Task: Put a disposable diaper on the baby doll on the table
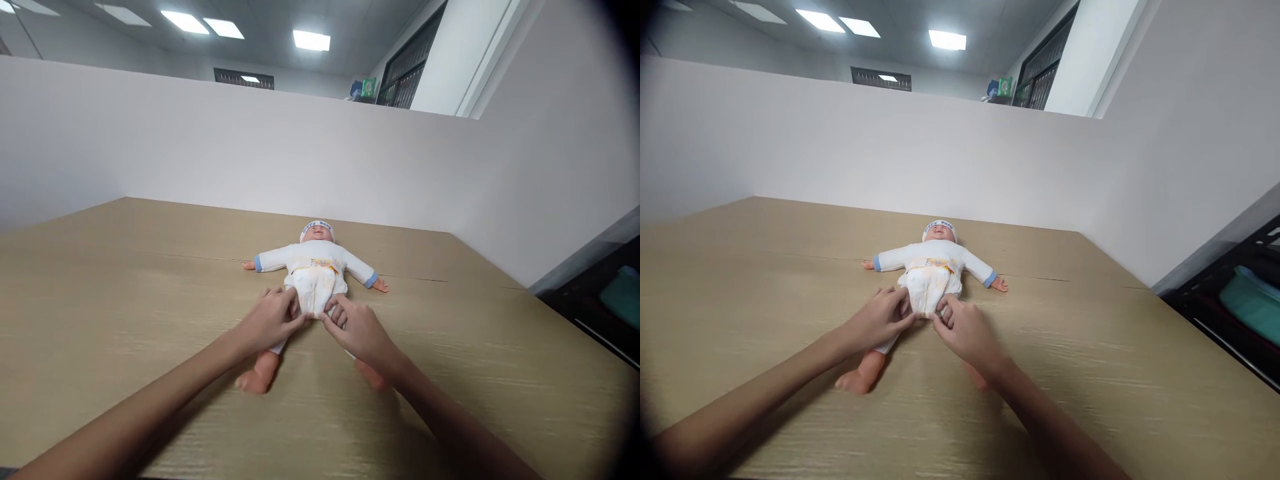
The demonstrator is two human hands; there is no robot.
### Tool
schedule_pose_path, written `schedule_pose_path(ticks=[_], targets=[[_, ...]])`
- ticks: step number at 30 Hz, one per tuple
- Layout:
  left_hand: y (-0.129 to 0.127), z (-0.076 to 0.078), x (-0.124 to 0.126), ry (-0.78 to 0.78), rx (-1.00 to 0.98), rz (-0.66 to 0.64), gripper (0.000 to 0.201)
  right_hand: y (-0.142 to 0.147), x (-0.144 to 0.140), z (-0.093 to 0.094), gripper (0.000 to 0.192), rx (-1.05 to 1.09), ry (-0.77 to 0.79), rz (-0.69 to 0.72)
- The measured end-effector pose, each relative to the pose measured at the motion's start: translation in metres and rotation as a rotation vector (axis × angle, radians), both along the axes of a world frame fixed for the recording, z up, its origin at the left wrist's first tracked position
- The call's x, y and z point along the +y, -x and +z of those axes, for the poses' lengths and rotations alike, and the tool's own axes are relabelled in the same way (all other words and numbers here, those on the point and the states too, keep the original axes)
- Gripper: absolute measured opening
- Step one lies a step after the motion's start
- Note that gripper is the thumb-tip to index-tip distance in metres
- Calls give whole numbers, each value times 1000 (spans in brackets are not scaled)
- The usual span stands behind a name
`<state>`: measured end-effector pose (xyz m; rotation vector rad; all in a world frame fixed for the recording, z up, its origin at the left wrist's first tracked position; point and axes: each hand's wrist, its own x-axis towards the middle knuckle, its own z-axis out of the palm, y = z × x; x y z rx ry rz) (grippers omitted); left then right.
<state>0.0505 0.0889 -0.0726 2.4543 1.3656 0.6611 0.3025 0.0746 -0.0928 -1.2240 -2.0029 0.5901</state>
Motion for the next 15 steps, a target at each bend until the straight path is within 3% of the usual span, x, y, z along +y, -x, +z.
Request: schedule_pose_path(ticks=[5,11,15], targets=[[-9,-8,1,30,-82,106,44,6,-6,-6,6,-17,-60,-78],[-8,-12,0,70,-167,30,42,4,-14,-8,10,-76,-114,-25],[-6,-10,-1,36,-232,14,33,5,-19,-7,24,-99,-117,-33]])
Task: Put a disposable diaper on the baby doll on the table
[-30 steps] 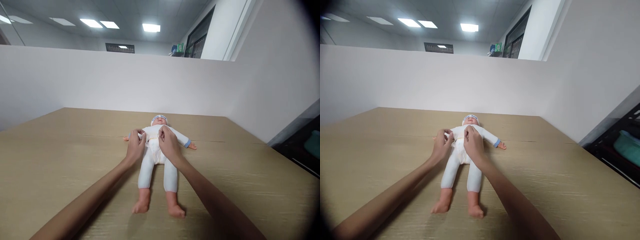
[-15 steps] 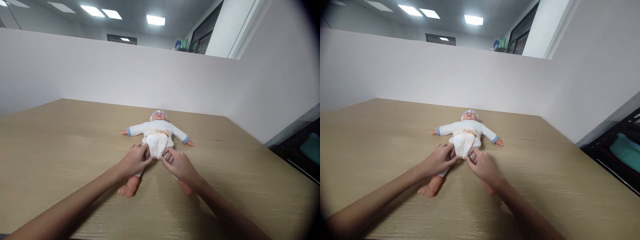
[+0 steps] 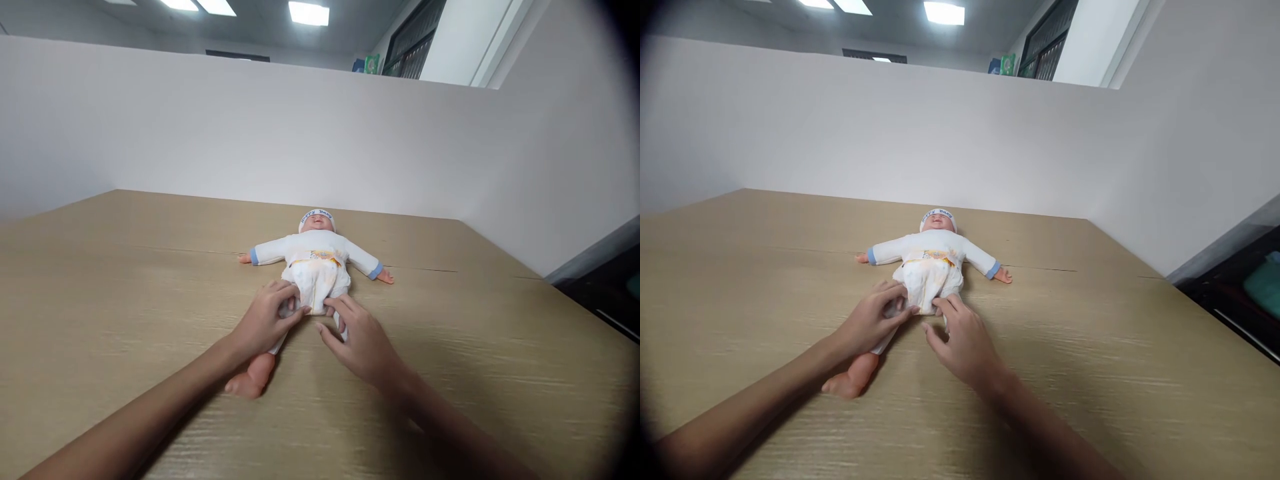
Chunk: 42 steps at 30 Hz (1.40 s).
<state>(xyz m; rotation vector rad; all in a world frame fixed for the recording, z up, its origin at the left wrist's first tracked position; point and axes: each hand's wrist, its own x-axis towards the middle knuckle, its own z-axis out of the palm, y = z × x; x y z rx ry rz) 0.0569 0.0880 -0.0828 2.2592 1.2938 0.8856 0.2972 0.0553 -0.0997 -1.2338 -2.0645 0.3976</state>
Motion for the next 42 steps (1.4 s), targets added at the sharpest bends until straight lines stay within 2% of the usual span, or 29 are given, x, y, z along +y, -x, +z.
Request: schedule_pose_path(ticks=[3,9,15,18,21,24,27,30,33,36,40,42], targets=[[0,0,-2,-18,-63,-15,22,3,-6,0,33,7,2,-19],[0,0,-4,-27,-122,-27,21,7,-11,0,37,38,-1,-10],[5,0,1,28,-89,-101,22,11,-8,0,21,-4,-31,12],[6,-2,2,74,-110,-31,24,10,1,2,10,-11,2,-24],[5,-5,2,133,-188,40,28,6,10,2,12,53,113,-94],[3,-9,6,195,-313,2,33,3,14,0,23,180,192,-124],[4,-15,11,263,-471,-71,40,1,15,1,30,288,185,-146],[5,-18,14,331,-548,-54,49,-3,15,6,32,298,160,-189],[6,-17,12,384,-553,35,55,-10,16,10,31,260,126,-234],[8,-14,9,409,-509,98,55,-14,15,12,26,243,123,-208],[8,-6,5,353,-331,56,37,-15,13,12,21,211,115,-161],[8,-3,4,350,-269,26,37,-14,12,11,22,221,153,-133]])
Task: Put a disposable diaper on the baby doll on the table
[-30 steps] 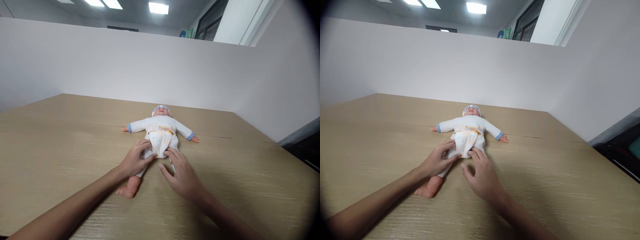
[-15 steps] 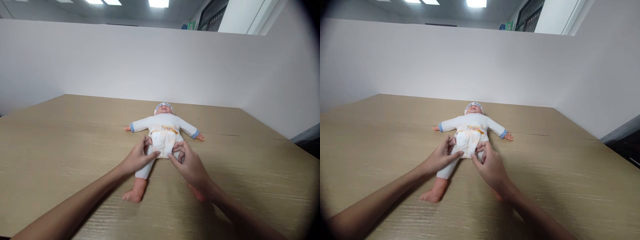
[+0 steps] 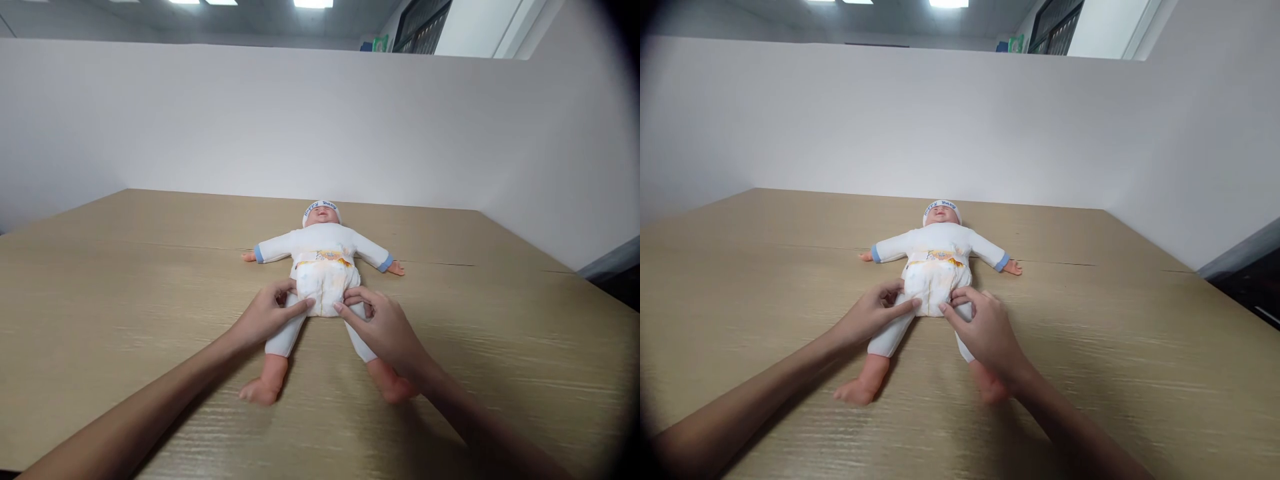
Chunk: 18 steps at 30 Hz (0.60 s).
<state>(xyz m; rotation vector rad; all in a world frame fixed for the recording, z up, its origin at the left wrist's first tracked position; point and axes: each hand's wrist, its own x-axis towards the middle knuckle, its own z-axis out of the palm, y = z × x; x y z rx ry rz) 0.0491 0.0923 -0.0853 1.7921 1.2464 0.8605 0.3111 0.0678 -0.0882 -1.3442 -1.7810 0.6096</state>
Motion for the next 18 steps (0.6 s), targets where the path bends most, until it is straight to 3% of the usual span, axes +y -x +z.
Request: schedule_pose_path(ticks=[3,9,14,18], targets=[[0,3,1,72,-54,-35,41,2,1,-3,29,69,91,38],[8,9,5,426,-421,-108,49,7,10,-18,41,346,213,46],[12,15,8,468,-415,-116,51,6,12,-21,44,405,254,87],[12,13,8,435,-417,-112,50,6,7,-16,42,272,140,-10]])
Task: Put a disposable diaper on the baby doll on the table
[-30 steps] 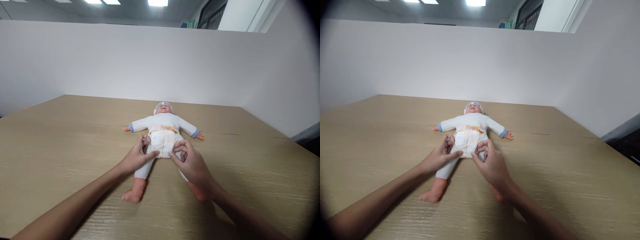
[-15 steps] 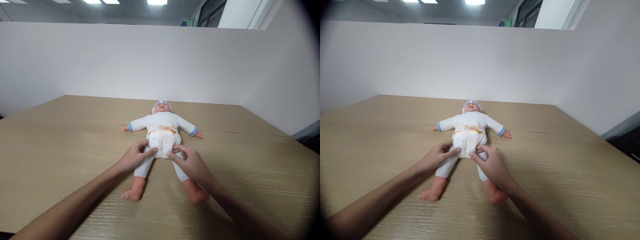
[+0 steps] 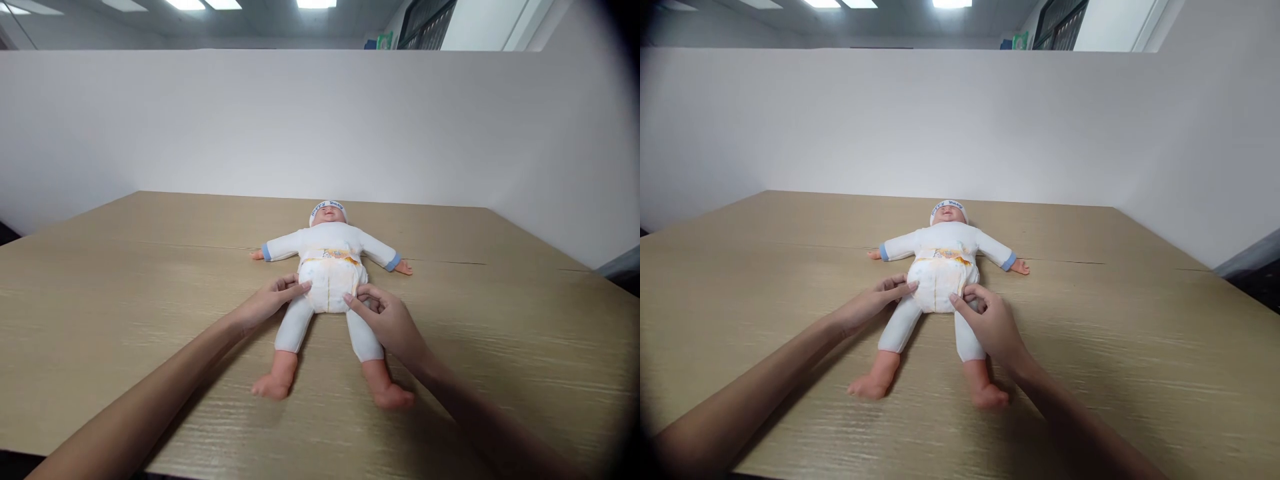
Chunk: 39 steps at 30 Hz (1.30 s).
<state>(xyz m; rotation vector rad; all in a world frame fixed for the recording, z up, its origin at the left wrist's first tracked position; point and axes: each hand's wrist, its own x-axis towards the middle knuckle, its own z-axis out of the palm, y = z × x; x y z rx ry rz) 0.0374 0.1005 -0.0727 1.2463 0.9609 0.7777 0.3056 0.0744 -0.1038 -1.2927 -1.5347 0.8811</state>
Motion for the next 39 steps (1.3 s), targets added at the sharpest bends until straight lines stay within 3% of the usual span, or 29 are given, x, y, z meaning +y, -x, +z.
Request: schedule_pose_path(ticks=[4,10,19,28,31,33,36,39], targets=[[-2,-3,-1,-16,-16,33,47,1,-5,4,36,-197,-166,-113],[-4,-5,0,-30,-21,51,41,3,-9,3,26,-283,-309,-166],[-5,-18,7,-113,-31,126,51,3,4,-19,32,-102,-328,-143],[9,-28,1,-334,51,253,52,-7,1,-25,25,-212,-464,-114],[22,-28,3,-482,183,345,46,-24,8,-33,25,-252,-483,-239],[30,-30,15,-664,358,441,39,-37,27,-37,26,-301,-510,-336],[35,-37,49,-972,681,548,38,-50,69,-37,33,-427,-554,-413],[30,-44,84,-1063,969,582,53,-51,109,-35,52,-553,-559,-401]])
